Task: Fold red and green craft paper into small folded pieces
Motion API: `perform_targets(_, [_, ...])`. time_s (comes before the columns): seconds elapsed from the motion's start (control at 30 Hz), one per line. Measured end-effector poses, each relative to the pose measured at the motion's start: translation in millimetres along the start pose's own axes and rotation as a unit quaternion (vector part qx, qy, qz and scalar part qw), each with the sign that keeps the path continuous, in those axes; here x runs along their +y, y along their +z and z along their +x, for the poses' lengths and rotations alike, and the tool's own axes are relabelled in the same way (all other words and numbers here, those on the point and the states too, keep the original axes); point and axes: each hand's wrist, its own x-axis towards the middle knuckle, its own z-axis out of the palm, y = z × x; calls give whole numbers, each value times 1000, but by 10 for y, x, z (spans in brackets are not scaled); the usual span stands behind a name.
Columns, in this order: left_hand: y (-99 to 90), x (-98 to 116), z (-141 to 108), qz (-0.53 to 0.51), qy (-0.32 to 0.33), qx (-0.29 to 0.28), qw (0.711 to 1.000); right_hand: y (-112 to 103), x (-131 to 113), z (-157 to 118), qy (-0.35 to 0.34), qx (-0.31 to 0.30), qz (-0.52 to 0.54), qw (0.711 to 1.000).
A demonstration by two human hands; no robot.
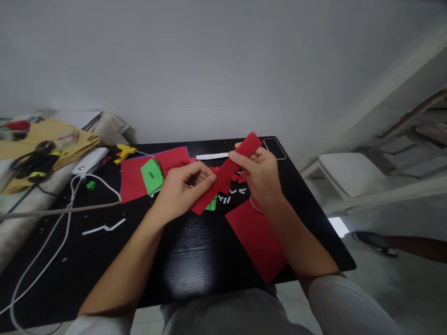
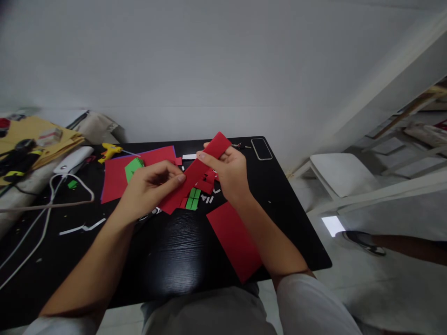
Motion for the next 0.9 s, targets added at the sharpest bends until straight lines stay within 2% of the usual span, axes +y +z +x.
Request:
perform_targets(0.2, [-111,16,-6,64,6,-45,997,-170,-75,147,-43,19,12,999])
perform_targets(0.37, [-188,34,-7,86,6,-63,994,-238,-104,196,-55,33,9,998])
perform_targets(0.7, [10,8,8,43,9,-6,999,-92,-75,22,-34,2,-6,999])
perform_targets(0.9, [-40,33,-1,35,-1,21,999,-262,-130,203,-78,68,33,994])
